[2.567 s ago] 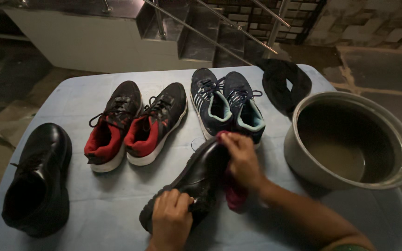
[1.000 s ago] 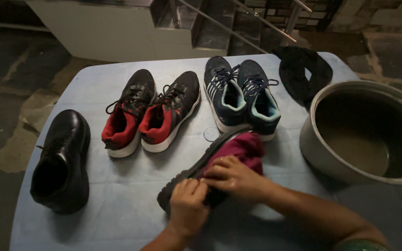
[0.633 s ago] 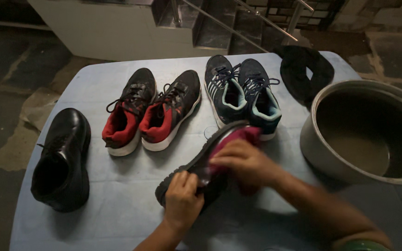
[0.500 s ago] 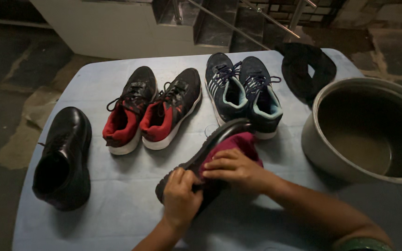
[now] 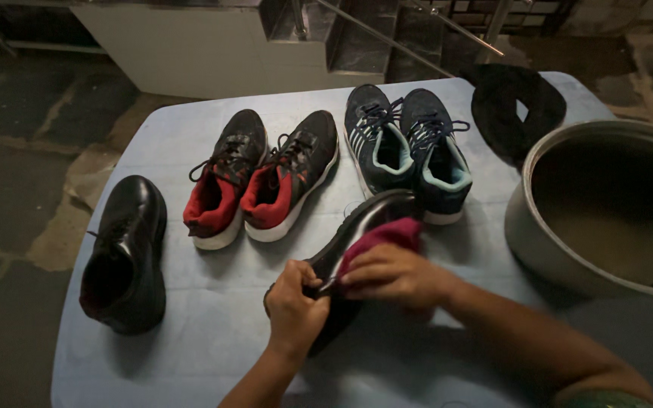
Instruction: The person wipes a black shoe with a red cloth, ties the laces, and places it on a white plastic table. They then gather other shoes from the floor, arrange them on the table, and wipe them with the cloth after dipping it in a metal bucket of water.
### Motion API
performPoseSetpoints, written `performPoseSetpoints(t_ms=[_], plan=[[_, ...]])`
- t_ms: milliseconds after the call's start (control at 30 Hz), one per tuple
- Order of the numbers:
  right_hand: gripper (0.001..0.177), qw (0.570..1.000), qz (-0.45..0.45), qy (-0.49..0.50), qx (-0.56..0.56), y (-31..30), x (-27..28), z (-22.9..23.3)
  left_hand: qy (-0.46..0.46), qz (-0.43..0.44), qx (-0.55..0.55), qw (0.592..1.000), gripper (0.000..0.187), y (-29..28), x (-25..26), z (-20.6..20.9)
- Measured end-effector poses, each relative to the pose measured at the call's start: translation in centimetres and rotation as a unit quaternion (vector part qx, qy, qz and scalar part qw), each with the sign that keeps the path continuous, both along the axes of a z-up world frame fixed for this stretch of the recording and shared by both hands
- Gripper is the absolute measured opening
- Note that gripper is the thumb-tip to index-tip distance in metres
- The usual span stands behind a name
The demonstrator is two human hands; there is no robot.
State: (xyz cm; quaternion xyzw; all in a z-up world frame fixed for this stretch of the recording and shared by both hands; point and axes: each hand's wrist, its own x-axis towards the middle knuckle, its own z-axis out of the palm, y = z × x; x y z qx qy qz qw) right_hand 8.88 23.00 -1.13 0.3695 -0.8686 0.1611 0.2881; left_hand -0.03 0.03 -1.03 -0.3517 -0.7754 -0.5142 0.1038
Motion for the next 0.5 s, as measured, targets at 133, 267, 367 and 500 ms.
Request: performPoseSetpoints(t_ms=[133, 267, 367, 500], plan=[[0.023, 0.998, -0.035, -0.029, -0.042, 3.7, 0.5, 0.6, -0.009, 0.008, -0.011, 1.000, 0.038, 0.2, -0.1, 0.1], [0.026, 0.998, -0.024, 0.026, -0.057, 0.3, 0.7, 0.8, -0.021, 0.002, -0.022, 1.000, 0.036, 0.2, -0.2, 0.1], [0.042, 1.000, 0.018, 0.018, -0.001, -0.4, 0.4, 1.6, 0.006, 0.014, 0.000, 1.000, 0.036, 0.3, -0.2, 0.2], [0.032, 0.995, -0.035, 0.084, 0.027, 1.9, -0.2, 1.2, -0.055, 0.010, -0.004, 0.998, 0.033, 0.2, -0.6, 0.4]])
